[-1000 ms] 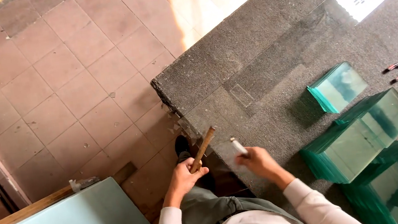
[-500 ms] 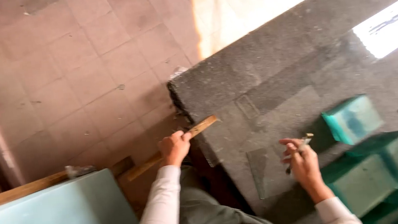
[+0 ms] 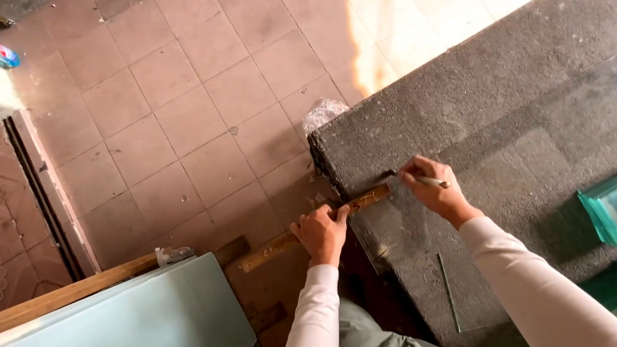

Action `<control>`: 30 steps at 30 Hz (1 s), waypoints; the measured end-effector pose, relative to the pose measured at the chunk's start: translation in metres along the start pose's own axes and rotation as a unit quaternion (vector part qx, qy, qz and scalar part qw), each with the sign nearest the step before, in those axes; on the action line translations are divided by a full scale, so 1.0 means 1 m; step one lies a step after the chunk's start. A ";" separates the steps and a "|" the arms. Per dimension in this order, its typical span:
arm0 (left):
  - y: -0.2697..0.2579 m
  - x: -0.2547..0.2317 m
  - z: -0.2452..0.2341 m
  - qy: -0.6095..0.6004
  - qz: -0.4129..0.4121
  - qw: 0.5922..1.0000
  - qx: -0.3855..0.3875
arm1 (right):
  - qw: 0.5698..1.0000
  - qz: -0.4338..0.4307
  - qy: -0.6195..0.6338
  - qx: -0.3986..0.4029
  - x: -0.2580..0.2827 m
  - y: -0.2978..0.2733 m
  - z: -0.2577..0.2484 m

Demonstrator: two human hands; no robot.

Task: Measuring, scoring, and stacking glass sheets on a workbench

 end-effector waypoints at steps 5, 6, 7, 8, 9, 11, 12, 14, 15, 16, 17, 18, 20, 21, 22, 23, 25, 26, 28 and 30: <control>0.004 0.006 0.010 0.011 -0.005 1.000 -0.014 | 0.998 0.048 -0.021 0.022 0.003 -0.010 -0.001; 0.004 0.006 0.011 0.010 -0.005 1.000 -0.010 | 0.998 0.051 -0.023 0.022 0.004 -0.012 -0.001; 0.004 0.006 0.012 0.009 -0.005 1.000 -0.013 | 0.998 0.038 -0.035 0.032 0.006 -0.014 0.001; 0.006 0.007 0.013 0.010 -0.004 1.000 -0.018 | 0.998 0.023 -0.044 0.040 0.007 -0.015 0.003; 0.006 0.007 0.015 0.010 -0.004 1.000 -0.016 | 0.998 0.025 -0.045 0.040 0.009 -0.016 0.004; 0.006 0.009 0.017 0.012 -0.006 1.000 -0.020 | 0.996 0.015 -0.069 0.055 0.015 -0.017 0.008; 0.006 0.010 0.019 0.012 -0.005 1.000 -0.019 | 0.996 0.016 -0.070 0.055 0.014 -0.017 0.009; 0.008 0.010 0.021 0.016 -0.001 1.000 -0.023 | 0.995 -0.018 -0.067 0.072 0.014 -0.015 0.011; 0.008 0.011 0.022 0.013 0.000 1.000 -0.024 | 0.995 -0.019 -0.069 0.071 0.010 -0.015 0.014; 0.008 0.011 0.023 0.016 0.003 0.999 -0.030 | 0.994 -0.030 -0.069 0.076 0.005 -0.014 0.016; 0.009 0.011 0.024 0.019 0.006 0.999 -0.036 | 0.994 -0.040 -0.069 0.081 0.001 -0.013 0.018; 0.009 0.011 0.024 0.018 0.006 0.999 -0.036 | 0.993 -0.040 -0.070 0.081 -0.005 -0.013 0.020; 0.008 0.011 0.025 0.035 0.011 0.998 -0.044 | 0.992 -0.084 -0.069 0.068 -0.015 -0.014 0.024; 0.007 0.011 0.026 0.036 0.011 0.998 -0.044 | 0.992 -0.085 -0.068 0.068 -0.014 -0.016 0.024; 0.006 0.011 0.028 0.041 0.012 0.998 -0.048 | 0.992 -0.090 -0.067 0.058 -0.013 -0.017 0.023; 0.004 0.011 0.029 0.047 0.014 0.998 -0.051 | 0.992 -0.094 -0.065 0.048 -0.012 -0.020 0.021; -0.019 0.009 0.035 0.068 0.014 0.997 -0.041 | 0.993 -0.094 -0.054 0.057 -0.021 -0.039 0.014; -0.030 0.008 0.038 0.087 0.014 0.996 -0.031 | 0.992 -0.094 -0.043 0.066 -0.025 -0.049 0.011; -0.067 0.011 0.059 0.061 0.018 0.997 -0.040 | 0.991 -0.097 -0.063 0.068 -0.018 -0.088 -0.005; -0.096 0.014 0.078 0.034 0.023 0.998 -0.046 | 0.989 -0.098 -0.084 0.069 -0.018 -0.119 -0.017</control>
Point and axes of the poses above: each hand's wrist, its own y-axis towards the middle knuckle, its own z-axis out of the palm, x = y × z, the point moved 3 cm from there along y, towards the middle knuckle, and after that the axes turned 6 degrees about y, right-handed, at the moved point
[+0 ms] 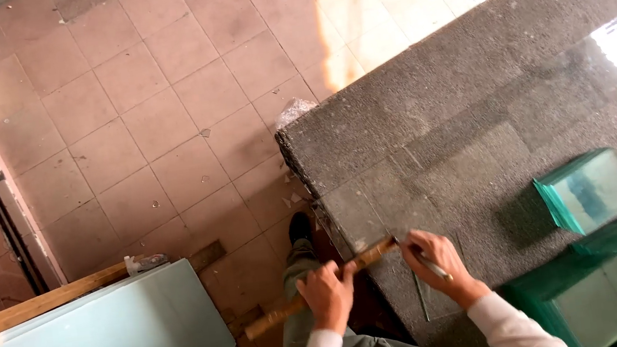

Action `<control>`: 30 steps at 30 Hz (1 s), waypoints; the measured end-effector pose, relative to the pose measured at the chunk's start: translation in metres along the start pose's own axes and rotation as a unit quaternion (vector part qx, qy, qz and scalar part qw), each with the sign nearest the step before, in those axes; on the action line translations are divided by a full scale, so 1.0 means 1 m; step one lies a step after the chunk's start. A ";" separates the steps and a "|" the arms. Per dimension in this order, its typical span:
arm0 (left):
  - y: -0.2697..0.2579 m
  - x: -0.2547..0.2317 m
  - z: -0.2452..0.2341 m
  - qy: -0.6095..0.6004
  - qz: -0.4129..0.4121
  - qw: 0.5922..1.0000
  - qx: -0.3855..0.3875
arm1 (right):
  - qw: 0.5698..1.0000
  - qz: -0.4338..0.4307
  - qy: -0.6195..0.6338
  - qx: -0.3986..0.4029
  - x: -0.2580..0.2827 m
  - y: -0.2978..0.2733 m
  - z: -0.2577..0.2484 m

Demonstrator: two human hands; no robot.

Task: Measuring, scoring, and stacking glass sheets on a workbench

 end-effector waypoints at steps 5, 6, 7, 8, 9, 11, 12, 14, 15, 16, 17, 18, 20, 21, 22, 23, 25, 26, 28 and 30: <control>-0.016 -0.003 0.004 0.030 -0.015 0.988 0.148 | 0.999 0.049 0.006 -0.008 -0.006 -0.019 -0.004; -0.012 -0.002 -0.005 0.030 -0.010 0.989 0.146 | 0.999 0.049 0.005 -0.014 -0.004 -0.023 -0.006; -0.009 0.000 -0.011 0.024 -0.012 0.981 0.191 | 0.995 0.097 0.011 -0.022 -0.005 -0.026 -0.008; -0.004 -0.002 -0.017 0.014 -0.013 0.972 0.234 | 0.989 0.144 0.014 -0.031 -0.007 -0.028 -0.012; 0.006 0.002 -0.014 0.012 -0.007 0.973 0.232 | 0.989 0.143 0.011 -0.037 -0.009 -0.037 -0.016; 0.024 0.012 -0.013 -0.139 -0.015 0.980 0.142 | 0.979 0.193 0.035 -0.046 -0.016 -0.060 -0.019; 0.036 0.009 -0.009 -0.137 -0.010 0.980 0.145 | 0.978 0.197 0.035 -0.051 -0.015 -0.071 -0.021; 0.063 0.009 -0.001 -0.201 -0.097 0.968 0.119 | 0.982 0.129 0.110 -0.078 -0.009 -0.090 -0.025; 0.068 0.002 0.002 -0.197 -0.090 0.969 0.122 | 0.981 0.134 0.110 -0.085 -0.009 -0.098 -0.026; 0.073 -0.002 0.007 -0.270 -0.133 0.943 0.142 | 0.966 0.188 0.151 -0.097 -0.012 -0.106 -0.026; 0.078 -0.006 0.012 -0.341 -0.175 0.909 0.160 | 0.945 0.241 0.193 -0.109 -0.014 -0.115 -0.024; 0.074 -0.008 0.000 -0.335 -0.171 0.912 0.164 | 0.943 0.245 0.196 -0.116 -0.012 -0.119 -0.025; 0.068 -0.015 -0.025 -0.323 -0.175 0.916 0.162 | 0.907 0.351 0.215 -0.090 -0.015 -0.127 -0.025; 0.079 0.003 -0.011 -0.319 -0.172 0.917 0.166 | 0.905 0.355 0.217 -0.095 -0.016 -0.124 -0.026; 0.085 0.026 0.003 -0.294 -0.172 0.929 0.144 | 0.909 0.357 0.204 -0.073 -0.015 -0.125 -0.025; 0.090 0.048 0.016 -0.269 -0.171 0.940 0.122 | 0.912 0.359 0.192 -0.052 -0.014 -0.127 -0.024; 0.074 0.084 -0.019 -0.337 -0.176 0.913 0.148 | 0.913 0.346 0.211 -0.037 -0.013 -0.126 -0.016; 0.071 0.097 -0.037 -0.409 -0.174 0.879 0.170 | 0.917 0.328 0.226 -0.026 -0.013 -0.121 -0.014; 0.053 0.100 -0.067 -0.381 -0.162 0.892 0.182 | 0.915 0.344 0.212 0.013 0.008 -0.101 -0.009; 0.031 0.100 -0.079 -0.348 -0.154 0.904 0.195 | 0.909 0.361 0.200 0.055 0.027 -0.086 0.002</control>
Point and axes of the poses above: each hand's wrist, its own y-axis towards the middle knuckle, its own z-axis out of the palm, x = y × z, the point moved 3 cm from there along y, towards the middle knuckle, and after that the axes turned 6 degrees about y, right-handed, at the moved point
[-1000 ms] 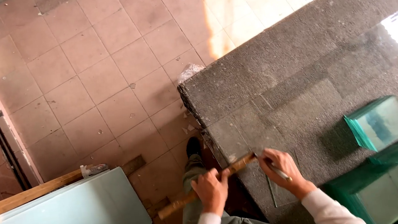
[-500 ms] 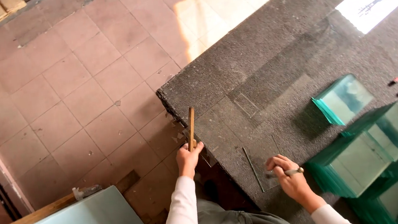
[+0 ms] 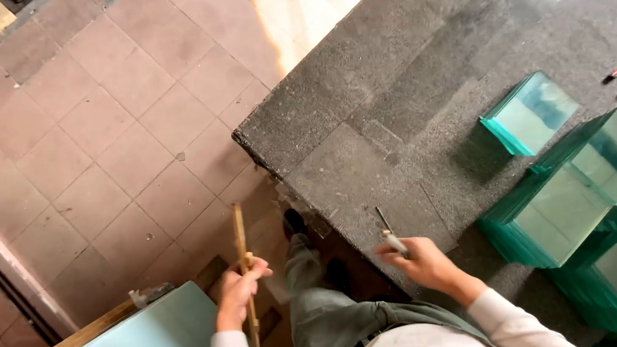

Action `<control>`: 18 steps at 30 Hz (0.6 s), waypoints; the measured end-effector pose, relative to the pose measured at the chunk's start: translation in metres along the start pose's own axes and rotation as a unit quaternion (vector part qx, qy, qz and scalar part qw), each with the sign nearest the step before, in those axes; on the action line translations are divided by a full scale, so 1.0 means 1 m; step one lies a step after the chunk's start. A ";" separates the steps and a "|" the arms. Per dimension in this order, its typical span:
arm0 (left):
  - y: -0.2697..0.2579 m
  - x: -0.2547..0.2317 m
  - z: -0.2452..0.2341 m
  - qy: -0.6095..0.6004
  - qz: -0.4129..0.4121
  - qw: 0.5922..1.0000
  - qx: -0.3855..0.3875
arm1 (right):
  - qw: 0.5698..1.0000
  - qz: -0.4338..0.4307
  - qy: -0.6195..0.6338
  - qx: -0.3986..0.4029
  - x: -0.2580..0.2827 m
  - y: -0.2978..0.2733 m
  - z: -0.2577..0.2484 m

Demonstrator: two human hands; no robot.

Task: Measuring, scoring, and stacking glass sheets on a workbench

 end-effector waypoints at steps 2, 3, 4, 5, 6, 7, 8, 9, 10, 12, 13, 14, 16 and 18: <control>-0.015 0.001 0.022 -0.041 0.031 0.994 0.100 | 0.993 -0.014 -0.001 0.113 0.020 0.003 0.023; -0.023 -0.002 0.038 -0.039 0.031 0.994 0.098 | 0.993 -0.015 0.001 0.114 0.022 0.003 0.026; -0.032 -0.008 0.054 -0.061 0.063 0.988 0.128 | 0.989 -0.030 0.039 0.140 0.026 0.004 0.031; -0.040 -0.013 0.070 -0.083 0.095 0.979 0.158 | 0.982 -0.045 0.076 0.166 0.029 0.004 0.036; -0.037 -0.015 0.072 -0.080 0.095 0.979 0.159 | 0.982 -0.045 0.080 0.164 0.008 0.017 0.032; -0.034 -0.018 0.075 0.029 0.130 0.978 0.158 | 0.993 -0.036 0.021 0.110 -0.015 0.031 0.025; -0.033 -0.020 0.083 0.133 0.162 0.965 0.158 | 0.997 -0.024 -0.042 0.055 -0.040 0.043 0.014; -0.031 -0.024 0.079 0.133 0.162 0.964 0.162 | 0.997 -0.021 -0.042 0.053 -0.050 0.040 -0.001; -0.028 -0.029 0.073 0.186 0.149 0.963 0.127 | 0.998 -0.001 -0.063 0.018 -0.059 0.041 -0.021; -0.002 -0.026 0.063 0.233 0.132 0.960 0.086 | 0.996 0.014 -0.089 -0.012 -0.082 0.046 -0.050; 0.022 -0.017 0.059 0.292 0.129 0.946 0.056 | 0.991 0.036 -0.126 -0.034 -0.100 0.051 -0.062; 0.045 -0.008 0.057 0.347 0.123 0.929 0.027 | 0.983 0.057 -0.165 -0.056 -0.116 0.057 -0.076; 0.051 -0.025 0.054 0.370 0.109 0.922 -0.005 | 0.972 0.056 -0.218 -0.073 -0.113 0.056 -0.085; 0.053 -0.045 0.051 0.392 0.096 0.914 -0.035 | 0.956 0.054 -0.271 -0.093 -0.104 0.054 -0.093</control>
Point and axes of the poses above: each hand's wrist, its own y-axis towards the middle knuckle, its own z-axis out of the palm, x = y × z, the point moved 3 cm from there along y, towards the middle knuckle, and after that the axes turned 6 degrees about y, right-handed, at the moved point
